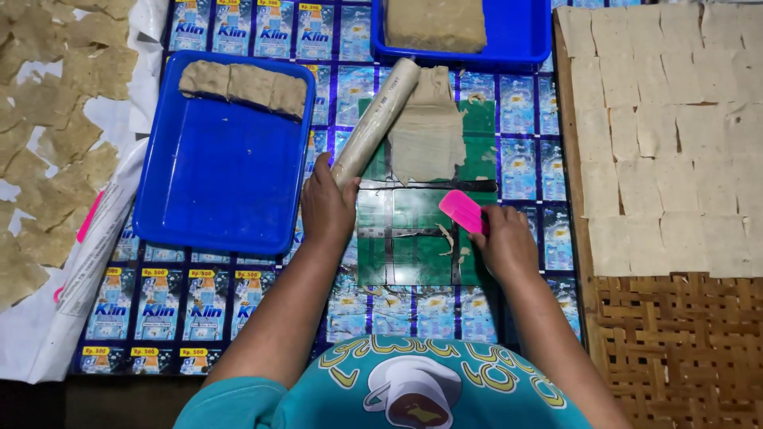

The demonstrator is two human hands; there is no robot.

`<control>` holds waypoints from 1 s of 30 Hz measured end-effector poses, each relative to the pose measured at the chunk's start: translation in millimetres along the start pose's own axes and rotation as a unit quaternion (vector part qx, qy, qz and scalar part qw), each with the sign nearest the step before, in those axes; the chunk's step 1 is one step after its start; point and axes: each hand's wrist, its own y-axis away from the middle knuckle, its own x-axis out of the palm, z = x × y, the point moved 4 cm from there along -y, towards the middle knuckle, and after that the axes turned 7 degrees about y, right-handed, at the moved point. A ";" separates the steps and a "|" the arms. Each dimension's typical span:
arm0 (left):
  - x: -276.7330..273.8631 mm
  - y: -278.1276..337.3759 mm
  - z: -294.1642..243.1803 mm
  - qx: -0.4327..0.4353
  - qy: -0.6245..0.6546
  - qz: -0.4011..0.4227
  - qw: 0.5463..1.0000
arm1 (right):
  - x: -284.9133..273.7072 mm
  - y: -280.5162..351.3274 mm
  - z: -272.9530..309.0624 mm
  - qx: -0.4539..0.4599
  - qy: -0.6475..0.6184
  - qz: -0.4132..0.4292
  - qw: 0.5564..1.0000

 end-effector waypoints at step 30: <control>-4.8 40.8 -4.6 0.161 0.030 -0.038 0.986 | -33.6 -34.9 80.5 0.082 -0.094 0.094 0.988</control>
